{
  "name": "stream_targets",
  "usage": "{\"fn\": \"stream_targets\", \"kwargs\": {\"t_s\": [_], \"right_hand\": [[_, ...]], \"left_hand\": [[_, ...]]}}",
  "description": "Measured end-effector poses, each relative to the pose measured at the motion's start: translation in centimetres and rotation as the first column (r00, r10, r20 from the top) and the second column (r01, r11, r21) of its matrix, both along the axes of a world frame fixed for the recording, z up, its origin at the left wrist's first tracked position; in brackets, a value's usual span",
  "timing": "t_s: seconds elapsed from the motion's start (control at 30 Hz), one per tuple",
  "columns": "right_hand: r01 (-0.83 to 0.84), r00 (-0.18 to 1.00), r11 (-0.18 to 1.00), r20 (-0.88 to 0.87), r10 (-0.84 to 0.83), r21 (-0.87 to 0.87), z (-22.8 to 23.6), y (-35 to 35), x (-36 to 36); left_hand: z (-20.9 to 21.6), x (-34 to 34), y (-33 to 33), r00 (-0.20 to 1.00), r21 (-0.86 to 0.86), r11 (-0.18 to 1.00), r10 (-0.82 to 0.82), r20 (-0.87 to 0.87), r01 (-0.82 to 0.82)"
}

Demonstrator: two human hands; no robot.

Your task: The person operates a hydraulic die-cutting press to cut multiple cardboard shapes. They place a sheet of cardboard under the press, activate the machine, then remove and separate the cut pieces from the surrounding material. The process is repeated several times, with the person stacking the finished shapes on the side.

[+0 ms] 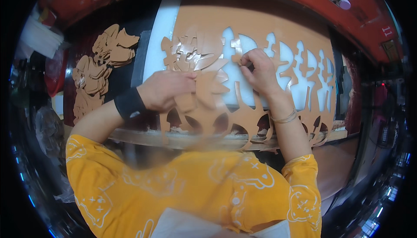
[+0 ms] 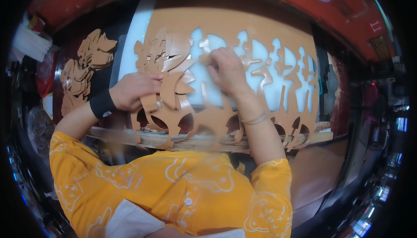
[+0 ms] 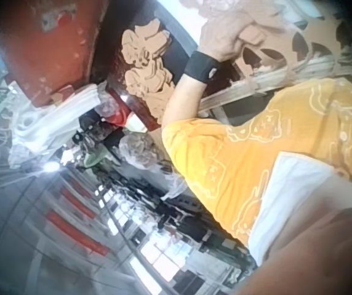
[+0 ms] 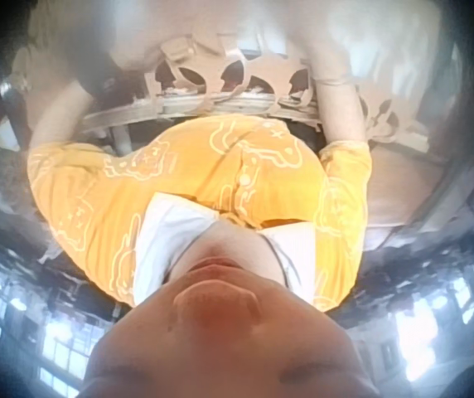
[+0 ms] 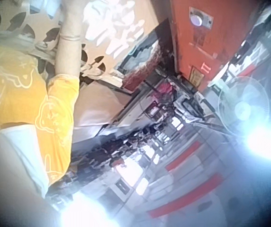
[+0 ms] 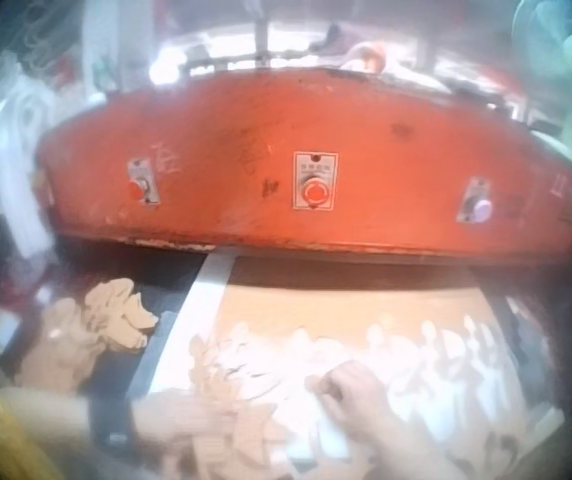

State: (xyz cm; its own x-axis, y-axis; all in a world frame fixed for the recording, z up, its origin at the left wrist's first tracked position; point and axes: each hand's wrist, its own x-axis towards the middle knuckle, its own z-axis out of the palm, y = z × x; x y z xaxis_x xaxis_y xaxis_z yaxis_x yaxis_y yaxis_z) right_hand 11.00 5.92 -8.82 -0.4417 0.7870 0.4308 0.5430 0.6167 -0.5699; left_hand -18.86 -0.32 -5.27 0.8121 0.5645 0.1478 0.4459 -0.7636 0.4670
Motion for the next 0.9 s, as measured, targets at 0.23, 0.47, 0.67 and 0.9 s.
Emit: {"fn": "stream_targets", "kwargs": {"t_s": [0.23,0.47,0.67,0.9], "right_hand": [[0.013,0.998,1.000,0.055,-0.013,0.013,0.1,0.0,0.0],[-0.001,1.000,0.998,0.015,0.000,0.057,0.1,0.6,-0.3],[-0.025,0.999,0.998,0.021,0.024,0.059,-0.2,1.0,0.4],[-0.033,0.999,0.997,0.011,0.033,-0.063,1.2,0.5,0.2]], "left_hand": [[4.2,-2.2,11.5,0.435,-0.670,0.741,0.616,0.657,-0.036],[9.4,-6.4,20.5,-0.016,-0.672,0.738,0.672,0.740,-0.065],[13.0,-9.2,22.0,-0.067,-0.653,0.740,0.652,0.756,-0.161],[19.4,-11.2,17.5,-0.042,-0.606,0.748,0.620,0.784,-0.271]]}}
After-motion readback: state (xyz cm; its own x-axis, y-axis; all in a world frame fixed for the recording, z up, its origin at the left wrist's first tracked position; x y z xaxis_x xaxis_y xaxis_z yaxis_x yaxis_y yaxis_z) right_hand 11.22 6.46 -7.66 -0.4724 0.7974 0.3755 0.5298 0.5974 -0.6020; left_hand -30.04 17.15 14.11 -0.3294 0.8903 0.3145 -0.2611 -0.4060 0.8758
